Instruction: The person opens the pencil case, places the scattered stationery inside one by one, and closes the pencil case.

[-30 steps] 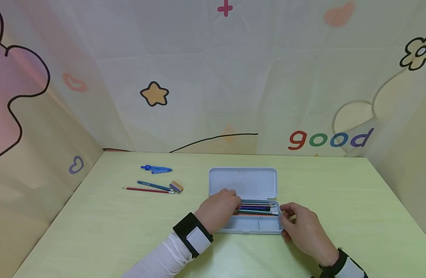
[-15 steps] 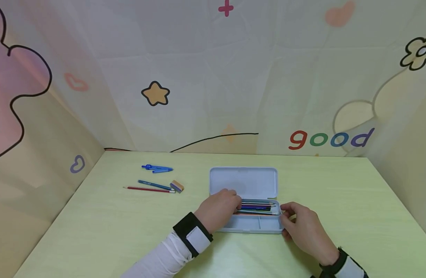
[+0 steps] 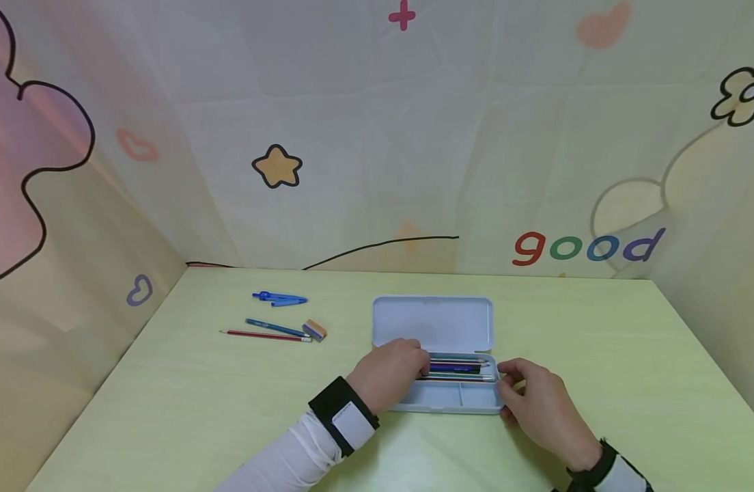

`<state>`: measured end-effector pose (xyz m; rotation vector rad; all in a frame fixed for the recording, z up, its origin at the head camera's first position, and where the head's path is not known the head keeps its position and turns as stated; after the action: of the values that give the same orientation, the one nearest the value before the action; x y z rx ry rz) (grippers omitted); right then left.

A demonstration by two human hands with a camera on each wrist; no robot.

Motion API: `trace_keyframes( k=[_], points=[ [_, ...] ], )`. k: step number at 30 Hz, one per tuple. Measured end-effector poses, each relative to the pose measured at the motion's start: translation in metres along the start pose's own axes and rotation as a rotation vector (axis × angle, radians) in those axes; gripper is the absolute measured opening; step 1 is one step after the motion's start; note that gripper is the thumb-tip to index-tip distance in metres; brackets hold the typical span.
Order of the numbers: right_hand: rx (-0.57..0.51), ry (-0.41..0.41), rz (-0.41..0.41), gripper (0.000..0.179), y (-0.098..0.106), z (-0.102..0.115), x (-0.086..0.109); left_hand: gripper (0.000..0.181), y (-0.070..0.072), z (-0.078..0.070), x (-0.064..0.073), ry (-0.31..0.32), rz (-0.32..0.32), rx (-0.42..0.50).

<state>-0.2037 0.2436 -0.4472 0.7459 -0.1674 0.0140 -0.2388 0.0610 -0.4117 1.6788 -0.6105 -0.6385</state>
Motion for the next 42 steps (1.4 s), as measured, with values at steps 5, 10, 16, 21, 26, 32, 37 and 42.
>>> trace_keyframes(
  k=[5, 10, 16, 21, 26, 32, 37, 42],
  points=[
    [0.004, -0.001, 0.001, 0.033, 0.0, 0.0, 0.0, 0.015, 0.0, 0.0, 0.0, 0.003, 0.001, -0.001],
    [-0.004, -0.002, 0.0, 0.032, 0.0, -0.001, 0.0, 0.015, 0.001, 0.001, -0.001, 0.004, -0.002, 0.002],
    [-0.017, 0.004, -0.001, 0.031, -0.002, 0.0, 0.0, 0.016, 0.003, 0.003, 0.002, 0.01, -0.004, 0.012],
    [-0.008, 0.002, -0.001, 0.032, -0.002, 0.001, -0.001, 0.013, 0.009, 0.006, 0.006, 0.017, -0.009, 0.01],
    [-0.006, -0.004, 0.0, 0.032, -0.001, 0.0, -0.001, 0.007, 0.02, 0.007, 0.012, 0.012, -0.049, -0.016],
    [-0.01, -0.009, 0.0, 0.032, -0.001, -0.001, 0.0, 0.013, 0.032, 0.01, 0.021, 0.002, -0.087, -0.039],
    [-0.013, -0.007, 0.0, 0.033, 0.0, -0.001, 0.0, 0.016, 0.043, 0.019, 0.03, 0.013, -0.103, -0.025],
    [-0.025, 0.004, -0.005, 0.031, 0.0, 0.0, 0.001, 0.019, 0.057, 0.032, 0.041, 0.013, -0.156, 0.005]
  ],
)
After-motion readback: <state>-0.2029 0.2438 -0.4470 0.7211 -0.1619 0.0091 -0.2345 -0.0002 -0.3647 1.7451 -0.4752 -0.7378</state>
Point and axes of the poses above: each hand's wrist, its own x-axis away from the middle knuckle, its own y-axis out of the back of the hand, z = x × y, the point moved 10 cm from there along -x, towards the middle knuckle, and after that the axes turned 2 degrees about x, right-handed, at the moved point
